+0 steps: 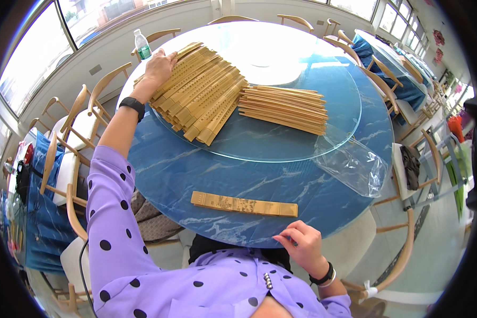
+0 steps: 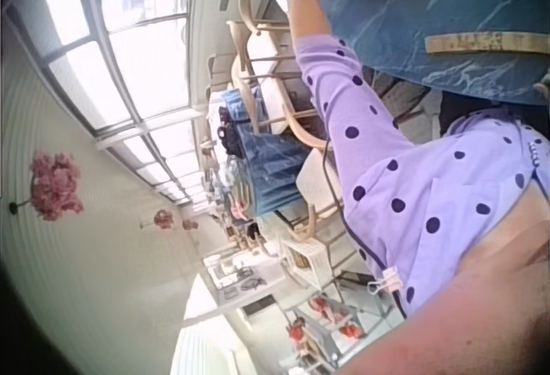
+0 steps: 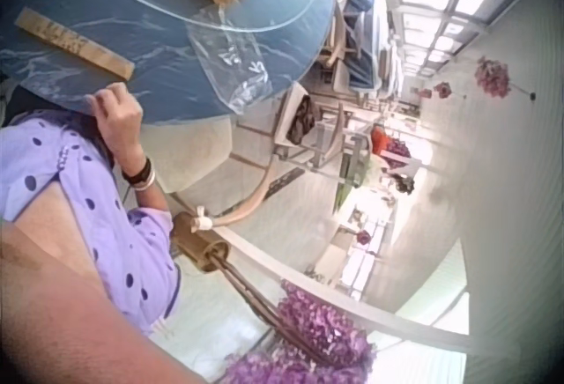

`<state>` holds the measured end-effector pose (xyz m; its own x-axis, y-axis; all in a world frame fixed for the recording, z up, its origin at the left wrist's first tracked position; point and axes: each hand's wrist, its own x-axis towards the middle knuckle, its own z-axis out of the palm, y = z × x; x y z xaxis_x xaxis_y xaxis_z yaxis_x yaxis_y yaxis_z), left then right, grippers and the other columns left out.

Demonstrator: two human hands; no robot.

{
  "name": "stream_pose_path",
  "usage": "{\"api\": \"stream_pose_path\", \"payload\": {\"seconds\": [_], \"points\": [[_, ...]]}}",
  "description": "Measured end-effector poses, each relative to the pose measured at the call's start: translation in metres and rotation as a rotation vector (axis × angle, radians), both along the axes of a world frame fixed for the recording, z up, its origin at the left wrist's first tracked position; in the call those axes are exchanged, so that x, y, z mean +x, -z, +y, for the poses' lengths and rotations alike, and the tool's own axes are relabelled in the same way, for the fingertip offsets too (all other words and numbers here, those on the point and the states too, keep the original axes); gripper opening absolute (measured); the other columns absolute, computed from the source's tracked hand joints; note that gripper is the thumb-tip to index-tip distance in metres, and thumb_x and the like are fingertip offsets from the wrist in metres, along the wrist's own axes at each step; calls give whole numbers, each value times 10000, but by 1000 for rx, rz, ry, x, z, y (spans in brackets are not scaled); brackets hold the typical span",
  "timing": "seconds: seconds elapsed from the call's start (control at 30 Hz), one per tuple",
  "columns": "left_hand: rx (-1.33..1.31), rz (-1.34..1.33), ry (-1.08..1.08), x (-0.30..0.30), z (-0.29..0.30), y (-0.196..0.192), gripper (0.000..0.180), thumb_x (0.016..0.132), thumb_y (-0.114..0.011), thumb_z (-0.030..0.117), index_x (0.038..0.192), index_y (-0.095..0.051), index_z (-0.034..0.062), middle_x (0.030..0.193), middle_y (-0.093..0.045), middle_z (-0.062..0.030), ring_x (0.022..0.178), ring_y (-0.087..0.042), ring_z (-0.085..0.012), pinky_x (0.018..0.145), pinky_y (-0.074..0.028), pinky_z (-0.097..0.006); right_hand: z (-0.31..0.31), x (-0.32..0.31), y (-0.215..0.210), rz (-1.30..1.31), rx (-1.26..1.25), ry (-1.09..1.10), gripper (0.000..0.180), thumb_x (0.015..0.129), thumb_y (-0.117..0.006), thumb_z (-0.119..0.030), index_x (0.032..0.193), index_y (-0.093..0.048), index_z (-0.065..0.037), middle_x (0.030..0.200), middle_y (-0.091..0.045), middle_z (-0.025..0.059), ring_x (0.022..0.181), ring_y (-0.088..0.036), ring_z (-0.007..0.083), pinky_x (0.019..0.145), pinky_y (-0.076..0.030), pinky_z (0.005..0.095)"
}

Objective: The person repeatedly picks up flat bamboo strips and thin bamboo sticks from a glass table, aligns them, and slides the sticks into slots on the strips to form fan-like assemblies. The person places each completed assembly back on the table and repeats the process with new components.

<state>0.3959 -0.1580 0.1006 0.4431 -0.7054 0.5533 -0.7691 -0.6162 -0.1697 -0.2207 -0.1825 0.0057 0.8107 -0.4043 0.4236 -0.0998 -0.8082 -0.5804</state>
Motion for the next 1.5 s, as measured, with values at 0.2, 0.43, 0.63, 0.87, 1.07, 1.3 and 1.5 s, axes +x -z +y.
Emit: {"api": "stream_pose_path", "payload": {"seconds": [0.2,0.43,0.63,0.87,1.07,1.3,1.5], "points": [[25,-48,-65,-11,14,-2,443,1048,-487,412,1316,-677,115,1225,-592,-186,1200,-529,-334,1050,-418,-459,-53,19,-33,74,-95,-114,208,791,-834,-183,763,-668,-62,785,-623,61,594,-618,247,543,-496,352],[-189,267,377,-176,55,3,463,1044,-547,344,1337,-617,-8,1206,-594,-162,1201,-498,-310,1049,-410,-429,-157,123,-44,174,-527,-35,216,865,-759,-199,947,-644,-36,973,-616,100,916,-644,278,745,-545,380],[0,643,661,-351,145,52,484,895,-713,178,1328,-573,11,1253,-543,-160,1195,-498,-356,1047,-418,-471,-223,206,-20,138,-845,172,339,874,-741,-195,1140,-638,-11,1179,-614,118,1157,-590,291,1002,-495,404],[-245,668,520,-393,159,104,459,856,-741,125,1280,-610,12,1252,-567,-133,1181,-520,-355,1017,-423,-479,-234,220,-19,245,-763,128,256,814,-771,-144,1016,-655,-39,1064,-648,110,1122,-610,300,971,-499,406],[-327,683,554,-399,159,106,443,831,-760,107,1245,-631,15,1238,-588,-119,1168,-529,-354,1008,-425,-478,-242,216,-26,141,-766,-14,100,804,-731,-134,865,-692,-64,900,-664,89,978,-646,281,908,-512,398],[-328,671,538,-402,161,112,411,841,-756,113,1227,-646,20,1224,-597,-121,1162,-528,-354,1005,-430,-469,-234,210,-24,127,-1079,6,28,827,-639,-88,825,-667,-87,876,-659,64,952,-652,236,878,-525,373],[-335,678,539,-405,161,112,388,846,-750,97,1215,-655,25,1213,-602,-119,1162,-532,-349,1001,-435,-459,-233,209,-9,171,-1142,95,42,829,-638,-90,862,-663,-87,910,-659,71,976,-650,233,890,-523,364]]}}
